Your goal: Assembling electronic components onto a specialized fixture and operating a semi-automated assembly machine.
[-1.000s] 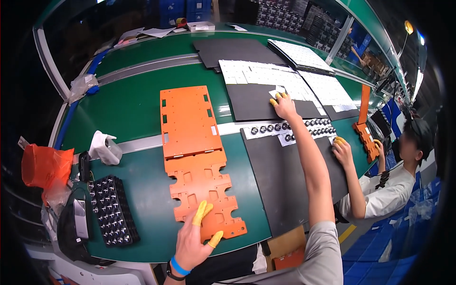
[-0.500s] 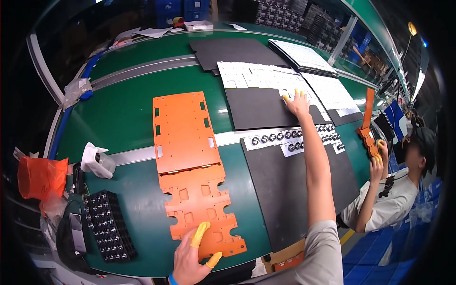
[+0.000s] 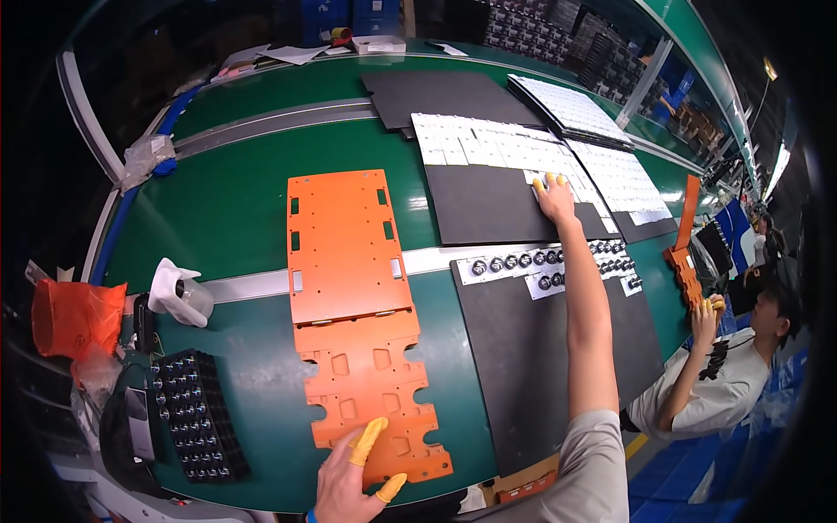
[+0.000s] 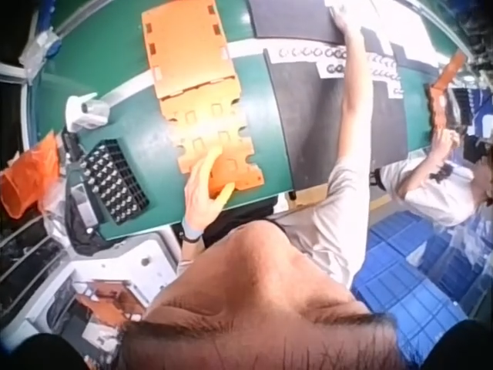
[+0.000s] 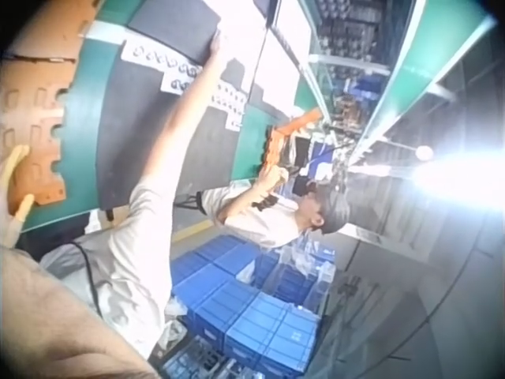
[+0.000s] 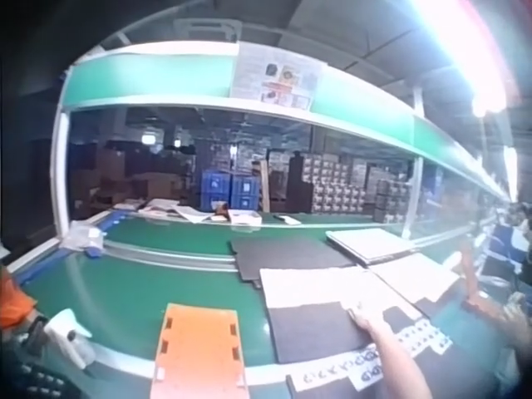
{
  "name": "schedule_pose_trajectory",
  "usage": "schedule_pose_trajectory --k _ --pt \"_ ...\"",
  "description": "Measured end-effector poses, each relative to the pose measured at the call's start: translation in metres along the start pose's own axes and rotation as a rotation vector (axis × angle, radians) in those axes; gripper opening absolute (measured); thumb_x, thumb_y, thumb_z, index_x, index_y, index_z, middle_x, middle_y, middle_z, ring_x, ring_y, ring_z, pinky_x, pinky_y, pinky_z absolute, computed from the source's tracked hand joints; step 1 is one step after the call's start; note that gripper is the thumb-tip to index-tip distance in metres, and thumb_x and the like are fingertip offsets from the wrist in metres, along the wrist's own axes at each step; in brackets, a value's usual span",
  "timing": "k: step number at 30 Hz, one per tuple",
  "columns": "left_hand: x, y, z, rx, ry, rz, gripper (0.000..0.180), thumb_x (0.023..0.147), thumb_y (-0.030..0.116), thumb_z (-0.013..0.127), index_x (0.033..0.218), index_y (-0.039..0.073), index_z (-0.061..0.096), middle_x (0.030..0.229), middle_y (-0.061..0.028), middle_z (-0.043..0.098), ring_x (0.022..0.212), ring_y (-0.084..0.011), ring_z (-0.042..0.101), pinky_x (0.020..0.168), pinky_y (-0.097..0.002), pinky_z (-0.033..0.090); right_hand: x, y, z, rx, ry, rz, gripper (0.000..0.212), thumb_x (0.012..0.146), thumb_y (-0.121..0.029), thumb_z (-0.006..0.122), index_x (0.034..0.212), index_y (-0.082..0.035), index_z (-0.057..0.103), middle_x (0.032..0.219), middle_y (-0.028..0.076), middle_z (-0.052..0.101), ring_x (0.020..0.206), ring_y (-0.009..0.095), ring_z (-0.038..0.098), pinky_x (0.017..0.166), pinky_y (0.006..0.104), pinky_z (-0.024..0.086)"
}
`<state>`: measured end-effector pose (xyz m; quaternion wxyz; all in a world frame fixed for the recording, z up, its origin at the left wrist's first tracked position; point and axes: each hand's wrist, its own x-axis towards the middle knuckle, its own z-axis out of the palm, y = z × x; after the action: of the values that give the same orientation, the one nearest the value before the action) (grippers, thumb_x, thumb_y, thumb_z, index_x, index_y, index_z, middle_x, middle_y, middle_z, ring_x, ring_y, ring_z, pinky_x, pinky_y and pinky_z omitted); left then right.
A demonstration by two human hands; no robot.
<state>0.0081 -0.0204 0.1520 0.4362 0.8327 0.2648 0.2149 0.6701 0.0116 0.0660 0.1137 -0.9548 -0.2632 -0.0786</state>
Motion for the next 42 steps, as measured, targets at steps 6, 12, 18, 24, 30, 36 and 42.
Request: schedule_pose_trajectory --k 6,12,18,24,30,36,42 --pt "0.001 -0.001 0.000 -0.003 0.000 0.047 0.070 0.077 0.007 0.080 0.141 0.001 0.052 0.136 -0.0222 0.059 0.125 -0.0405 0.056 0.106 -0.0447 0.046 0.000 0.011 0.001 -0.006 -0.015 -0.067 0.069 0.099 -0.056 0.050 0.151 -0.011 0.045 0.157 0.025 0.038 0.149 0.043 0.029 0.119 0.0585 0.027" --pt "-0.003 -0.003 -0.003 0.021 0.007 0.046 0.070 0.078 0.008 0.080 0.142 0.002 0.052 0.137 -0.0221 0.059 0.126 -0.0403 0.056 0.107 -0.0450 0.045 -0.023 -0.021 -0.019 0.031 -0.013 -0.132 0.072 0.096 -0.058 0.055 0.147 -0.008 0.050 0.153 0.026 0.042 0.144 0.042 0.036 0.117 0.0539 0.031" --pt "-0.001 -0.012 0.003 0.059 -0.064 0.047 0.069 0.083 0.029 0.080 0.141 0.003 0.054 0.134 -0.0161 0.061 0.120 -0.0364 0.059 0.096 -0.0407 0.050 -0.017 -0.028 -0.019 0.012 -0.074 0.226 0.084 0.095 -0.072 0.040 0.158 -0.017 0.034 0.164 0.023 0.026 0.152 0.048 0.016 0.118 0.0686 0.012" --pt "-0.003 -0.008 0.002 0.065 -0.058 0.043 0.067 0.084 0.030 0.079 0.141 0.003 0.054 0.134 -0.0168 0.060 0.121 -0.0377 0.058 0.099 -0.0419 0.049 -0.017 -0.048 -0.010 -0.019 -0.091 0.203 0.082 0.095 -0.071 0.043 0.159 -0.020 0.033 0.165 0.020 0.025 0.151 0.048 0.019 0.117 0.0709 0.011" --pt "-0.004 -0.013 0.000 0.065 -0.056 0.086 0.067 0.085 0.030 0.078 0.140 0.003 0.054 0.135 -0.0173 0.060 0.123 -0.0392 0.057 0.101 -0.0433 0.048 -0.038 -0.073 -0.007 -0.025 -0.090 0.156 0.080 0.096 -0.068 0.042 0.159 -0.019 0.032 0.164 0.020 0.026 0.151 0.047 0.020 0.117 0.0697 0.013" --pt "-0.009 -0.020 0.001 0.081 -0.024 0.130 0.066 0.085 0.029 0.078 0.140 0.003 0.055 0.136 -0.0165 0.060 0.125 -0.0362 0.056 0.100 -0.0435 0.050 -0.061 -0.125 -0.003 -0.042 -0.077 0.118 0.081 0.096 -0.067 0.043 0.158 -0.017 0.034 0.163 0.022 0.028 0.150 0.047 0.021 0.115 0.0699 0.014" --pt "-0.011 -0.019 0.005 0.108 0.000 0.144 0.063 0.087 0.028 0.076 0.140 0.001 0.055 0.136 -0.0161 0.060 0.127 -0.0350 0.056 0.101 -0.0427 0.049 -0.093 -0.176 0.004 -0.026 -0.036 0.102 0.079 0.097 -0.064 0.042 0.158 -0.014 0.035 0.161 0.025 0.030 0.149 0.052 0.020 0.115 0.0707 0.013"
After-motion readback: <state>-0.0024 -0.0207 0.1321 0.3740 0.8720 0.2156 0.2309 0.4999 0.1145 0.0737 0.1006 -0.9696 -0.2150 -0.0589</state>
